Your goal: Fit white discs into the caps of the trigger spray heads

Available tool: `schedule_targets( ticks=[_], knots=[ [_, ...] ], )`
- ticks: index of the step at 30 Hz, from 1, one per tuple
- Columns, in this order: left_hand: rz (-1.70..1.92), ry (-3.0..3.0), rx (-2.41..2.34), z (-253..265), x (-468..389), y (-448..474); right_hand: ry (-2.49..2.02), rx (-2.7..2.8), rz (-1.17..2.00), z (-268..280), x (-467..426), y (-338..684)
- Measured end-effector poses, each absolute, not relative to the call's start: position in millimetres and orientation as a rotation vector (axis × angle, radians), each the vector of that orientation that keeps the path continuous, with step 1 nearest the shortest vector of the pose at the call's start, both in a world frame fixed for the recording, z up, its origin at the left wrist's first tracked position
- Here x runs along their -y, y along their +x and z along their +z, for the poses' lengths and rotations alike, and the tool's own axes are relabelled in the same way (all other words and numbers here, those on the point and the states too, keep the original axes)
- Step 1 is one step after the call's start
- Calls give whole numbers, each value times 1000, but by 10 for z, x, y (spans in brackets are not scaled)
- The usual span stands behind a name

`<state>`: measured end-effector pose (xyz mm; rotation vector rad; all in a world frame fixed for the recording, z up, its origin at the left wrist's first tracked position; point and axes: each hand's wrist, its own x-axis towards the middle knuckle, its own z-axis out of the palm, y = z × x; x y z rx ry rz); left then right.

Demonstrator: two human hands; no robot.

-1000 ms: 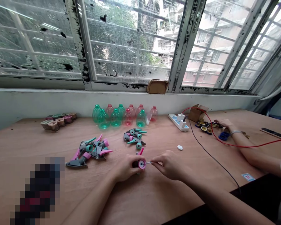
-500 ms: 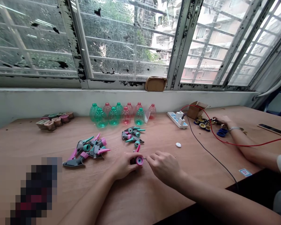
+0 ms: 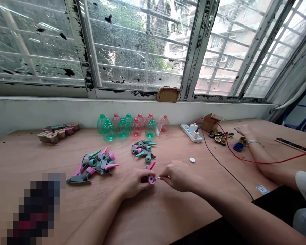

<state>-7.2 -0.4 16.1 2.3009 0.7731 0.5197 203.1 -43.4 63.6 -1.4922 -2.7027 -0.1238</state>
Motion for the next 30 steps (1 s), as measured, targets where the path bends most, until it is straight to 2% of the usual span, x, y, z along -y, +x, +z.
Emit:
schedule_targets(
  ticks=[5,13,19,30],
  knots=[
    [512,2259,-760,180,9,-74,-1277,2628,138,471,337,2167],
    [510,2237,-781,190,-9,-61,-1174,2324,463,140,358,2212],
    [575,2226,-863,123,-36,-46,-1347,2168,311,30,520,2081],
    [616,2175,-889,80,-39,-76,-1252,2028,430,-126,482,1999]
  ],
)
